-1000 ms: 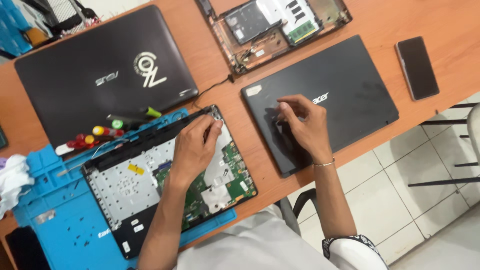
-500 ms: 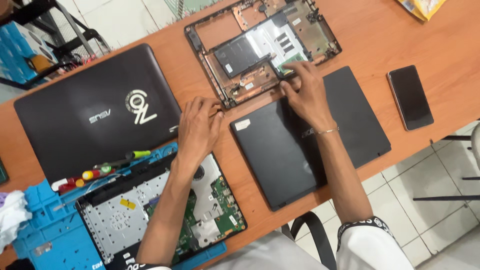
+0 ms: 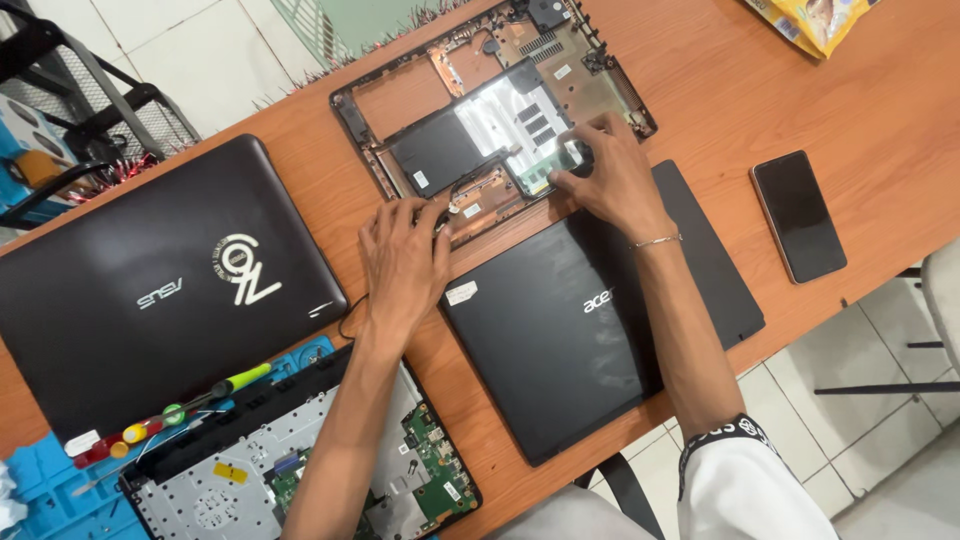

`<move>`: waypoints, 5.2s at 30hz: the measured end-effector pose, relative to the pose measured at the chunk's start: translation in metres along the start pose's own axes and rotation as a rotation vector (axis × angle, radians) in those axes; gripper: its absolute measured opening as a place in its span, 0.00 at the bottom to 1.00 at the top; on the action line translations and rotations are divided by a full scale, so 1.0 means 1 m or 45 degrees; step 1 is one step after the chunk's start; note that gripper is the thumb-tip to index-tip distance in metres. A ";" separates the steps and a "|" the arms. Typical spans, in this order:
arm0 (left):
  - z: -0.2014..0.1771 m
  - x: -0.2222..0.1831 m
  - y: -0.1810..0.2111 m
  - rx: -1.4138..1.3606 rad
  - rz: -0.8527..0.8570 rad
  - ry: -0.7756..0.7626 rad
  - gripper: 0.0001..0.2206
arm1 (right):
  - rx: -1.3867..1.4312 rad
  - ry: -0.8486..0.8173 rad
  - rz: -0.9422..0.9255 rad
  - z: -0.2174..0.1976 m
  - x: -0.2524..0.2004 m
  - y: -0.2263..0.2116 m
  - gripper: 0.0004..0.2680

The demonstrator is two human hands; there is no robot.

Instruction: The person works on the internal components of an open laptop, using a small tool to manipulate parts near the fan and internal circuitry. They pick up a RAM module from the table and install it into a slot on the motherboard, then press down on various connectors and cables.

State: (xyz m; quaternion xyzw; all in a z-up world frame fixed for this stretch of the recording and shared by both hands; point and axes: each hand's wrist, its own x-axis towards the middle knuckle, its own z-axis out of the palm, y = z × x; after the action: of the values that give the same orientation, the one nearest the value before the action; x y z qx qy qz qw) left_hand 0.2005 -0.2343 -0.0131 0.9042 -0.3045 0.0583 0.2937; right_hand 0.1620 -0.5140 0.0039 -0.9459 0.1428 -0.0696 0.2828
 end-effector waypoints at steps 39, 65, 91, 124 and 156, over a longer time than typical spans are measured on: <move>-0.104 -0.107 0.017 -0.798 -0.345 -0.195 0.11 | 0.964 -0.432 -0.263 0.009 -0.133 -0.092 0.05; -0.130 -0.298 -0.037 -0.988 -0.940 0.008 0.09 | 0.702 -0.303 -0.350 0.109 -0.276 -0.190 0.09; -0.126 -0.308 -0.017 -0.891 -1.016 0.017 0.07 | 0.243 -0.475 -0.732 0.127 -0.278 -0.205 0.29; -0.123 -0.305 -0.006 -0.411 -0.706 0.023 0.06 | 0.279 -0.495 -0.727 0.131 -0.279 -0.201 0.25; -0.127 -0.298 -0.023 0.040 -0.702 -0.088 0.20 | 0.279 -0.493 -0.744 0.130 -0.274 -0.205 0.27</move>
State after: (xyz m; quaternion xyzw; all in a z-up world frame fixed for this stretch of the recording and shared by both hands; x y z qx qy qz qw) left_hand -0.0175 0.0067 -0.0055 0.9588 -0.0558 -0.0499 0.2740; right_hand -0.0236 -0.1982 -0.0037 -0.9065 -0.1979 0.0181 0.3726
